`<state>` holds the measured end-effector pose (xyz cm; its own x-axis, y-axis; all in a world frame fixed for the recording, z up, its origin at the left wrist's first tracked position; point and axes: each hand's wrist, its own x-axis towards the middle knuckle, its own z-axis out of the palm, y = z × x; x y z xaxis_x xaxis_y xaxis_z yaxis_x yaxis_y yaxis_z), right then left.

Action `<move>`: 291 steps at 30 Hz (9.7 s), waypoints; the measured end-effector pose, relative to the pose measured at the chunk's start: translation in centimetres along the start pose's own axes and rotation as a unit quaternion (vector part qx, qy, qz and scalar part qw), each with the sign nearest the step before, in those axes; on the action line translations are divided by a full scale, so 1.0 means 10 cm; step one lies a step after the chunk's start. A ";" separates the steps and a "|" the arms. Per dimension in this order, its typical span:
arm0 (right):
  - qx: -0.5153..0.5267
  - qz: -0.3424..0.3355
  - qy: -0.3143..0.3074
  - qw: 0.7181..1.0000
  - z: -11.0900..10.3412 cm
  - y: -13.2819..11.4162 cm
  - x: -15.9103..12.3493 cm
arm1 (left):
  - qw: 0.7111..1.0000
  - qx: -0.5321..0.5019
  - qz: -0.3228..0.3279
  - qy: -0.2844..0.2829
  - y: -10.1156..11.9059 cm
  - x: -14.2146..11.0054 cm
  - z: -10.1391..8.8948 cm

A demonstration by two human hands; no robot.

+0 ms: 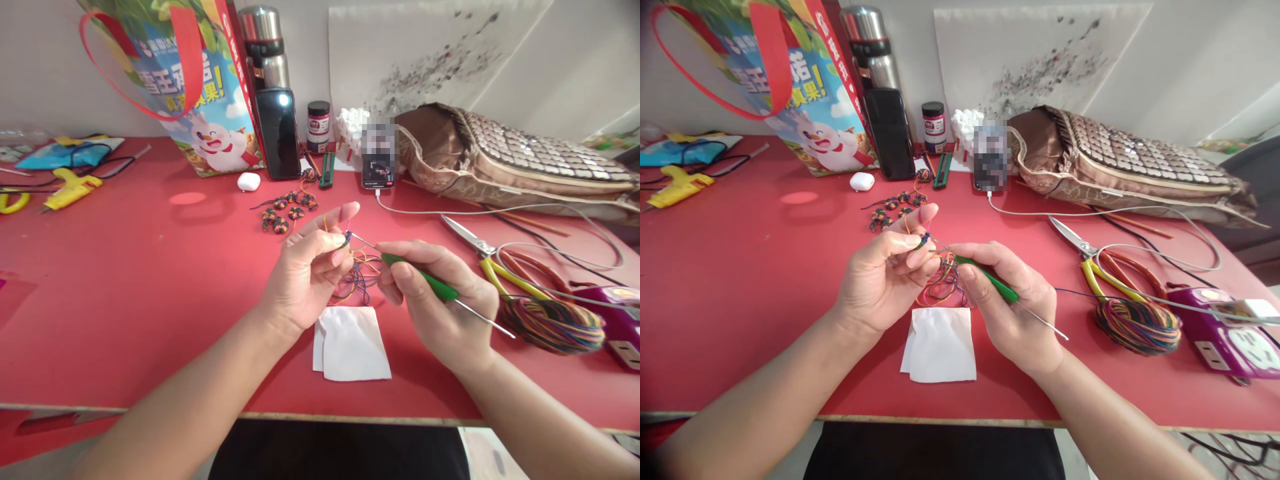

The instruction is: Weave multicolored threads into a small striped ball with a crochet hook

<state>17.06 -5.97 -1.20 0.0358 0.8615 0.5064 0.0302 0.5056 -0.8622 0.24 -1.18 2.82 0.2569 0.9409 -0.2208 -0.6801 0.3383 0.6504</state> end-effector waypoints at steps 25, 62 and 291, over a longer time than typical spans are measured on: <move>-0.060 -0.009 -0.031 0.998 -0.11 -0.12 0.04 | 0.992 0.091 -0.063 -0.052 0.17 0.08 -0.10; 0.010 -0.008 0.041 0.999 0.04 -0.10 0.02 | 0.983 0.122 0.127 -0.056 -0.11 -0.04 -0.05; -0.065 0.019 -0.002 0.998 0.13 0.08 -0.10 | 0.998 0.037 0.042 0.038 -0.12 0.06 -0.08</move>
<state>15.76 -6.34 -2.41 0.0360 0.8798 0.4740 0.1589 0.4633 -0.8719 0.68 -0.97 1.30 0.1457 0.9656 -0.2155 -0.6441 0.2579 0.7201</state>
